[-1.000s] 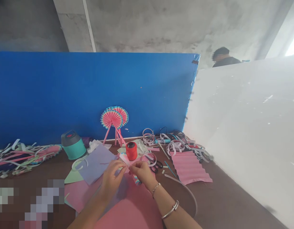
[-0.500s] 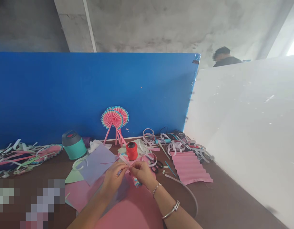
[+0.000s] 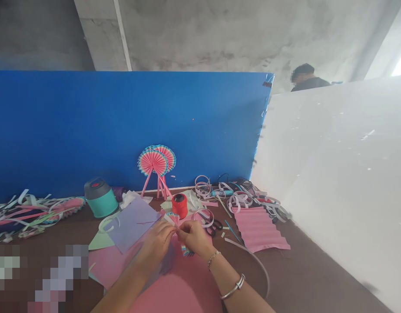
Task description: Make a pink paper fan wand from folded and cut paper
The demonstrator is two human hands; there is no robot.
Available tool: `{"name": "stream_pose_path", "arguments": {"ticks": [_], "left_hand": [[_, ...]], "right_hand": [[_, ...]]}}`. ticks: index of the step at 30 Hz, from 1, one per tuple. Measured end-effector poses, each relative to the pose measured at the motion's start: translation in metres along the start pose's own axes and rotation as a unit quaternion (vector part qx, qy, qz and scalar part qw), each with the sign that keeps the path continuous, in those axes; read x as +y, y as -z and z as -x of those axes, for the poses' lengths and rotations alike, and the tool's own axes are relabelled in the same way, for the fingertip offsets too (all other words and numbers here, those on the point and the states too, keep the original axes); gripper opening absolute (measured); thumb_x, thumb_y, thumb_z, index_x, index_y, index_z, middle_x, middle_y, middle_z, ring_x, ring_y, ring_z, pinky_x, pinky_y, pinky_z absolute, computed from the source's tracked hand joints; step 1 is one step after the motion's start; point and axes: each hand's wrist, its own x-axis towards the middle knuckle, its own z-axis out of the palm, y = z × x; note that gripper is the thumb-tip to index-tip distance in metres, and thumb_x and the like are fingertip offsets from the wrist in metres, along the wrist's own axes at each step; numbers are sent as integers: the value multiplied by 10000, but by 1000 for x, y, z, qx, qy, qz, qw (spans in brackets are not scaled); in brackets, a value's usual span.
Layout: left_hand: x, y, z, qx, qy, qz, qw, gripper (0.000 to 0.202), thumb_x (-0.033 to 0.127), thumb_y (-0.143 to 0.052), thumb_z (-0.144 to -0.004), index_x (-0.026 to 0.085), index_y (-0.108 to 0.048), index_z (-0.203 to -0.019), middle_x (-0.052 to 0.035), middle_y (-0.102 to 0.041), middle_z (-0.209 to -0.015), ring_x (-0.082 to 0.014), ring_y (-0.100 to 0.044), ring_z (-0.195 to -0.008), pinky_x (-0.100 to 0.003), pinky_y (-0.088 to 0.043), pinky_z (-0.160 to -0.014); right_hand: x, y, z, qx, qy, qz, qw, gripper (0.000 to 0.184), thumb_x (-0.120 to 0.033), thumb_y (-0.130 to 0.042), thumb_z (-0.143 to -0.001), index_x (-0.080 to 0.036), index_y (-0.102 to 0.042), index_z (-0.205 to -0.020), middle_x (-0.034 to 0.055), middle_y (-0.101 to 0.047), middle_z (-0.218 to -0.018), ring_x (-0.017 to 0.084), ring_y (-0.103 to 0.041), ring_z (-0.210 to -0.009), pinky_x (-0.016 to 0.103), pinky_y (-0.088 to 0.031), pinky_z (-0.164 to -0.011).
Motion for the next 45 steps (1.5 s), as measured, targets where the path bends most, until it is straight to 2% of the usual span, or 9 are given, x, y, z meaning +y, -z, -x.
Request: {"name": "stream_pose_path", "arguments": {"ticks": [9,17,22,27,31,37,45], "left_hand": [[-4,-5,0,23,8,7,1000,304,128,-365,-882,209,-656,-852,-63,-669,-870,-217,-591,-863,-373,-465,-808],[-3,-4,-1,-24,-17,-49,998,287,94,-368,-875,196,-635,-841,-77,-664,-880,-232,-578,-869,-365,-451,-786],[-1,-6,-1,-26,-21,-113,993,245,67,-408,-825,193,-616,-797,-79,-642,-831,-242,-554,-801,-369,-432,-715],[-3,-7,-1,-17,-26,-98,995,242,48,-423,-817,179,-624,-848,-84,-648,-863,-245,-567,-838,-376,-440,-748],[-5,-7,0,-34,-41,-98,994,272,51,-398,-843,163,-632,-924,-89,-665,-910,-246,-577,-879,-384,-456,-779],[-5,-7,0,-56,-37,-144,987,270,46,-397,-840,168,-630,-903,-83,-657,-911,-231,-567,-860,-373,-463,-758],[-1,-3,-1,-92,-42,-141,985,221,61,-405,-832,160,-602,-832,-97,-631,-885,-235,-539,-823,-381,-446,-741]], "right_hand": [[-5,0,3,0,-17,-3,1000,266,-383,-643,-687,-167,-586,-542,-14,-568,-500,93,-479,-470,205,-362,-460],[1,-1,0,6,-18,18,1000,280,-393,-632,-691,-167,-573,-537,-30,-519,-457,84,-442,-442,205,-320,-439],[3,-2,1,3,-20,9,1000,319,-424,-646,-693,-166,-558,-527,-28,-521,-455,82,-444,-443,206,-323,-444],[-1,-1,1,1,-36,-7,999,290,-380,-637,-689,-159,-568,-514,-15,-554,-476,78,-455,-455,203,-336,-457],[-2,1,0,2,-36,-9,999,262,-348,-632,-672,-156,-578,-502,-19,-549,-461,74,-449,-446,198,-327,-450],[4,-1,-1,-4,-38,19,999,263,-349,-616,-700,-153,-586,-529,-18,-558,-461,72,-456,-435,186,-318,-434],[4,0,1,-4,-31,56,998,231,-289,-624,-687,-153,-584,-504,-32,-522,-428,66,-422,-419,179,-273,-412]]}}
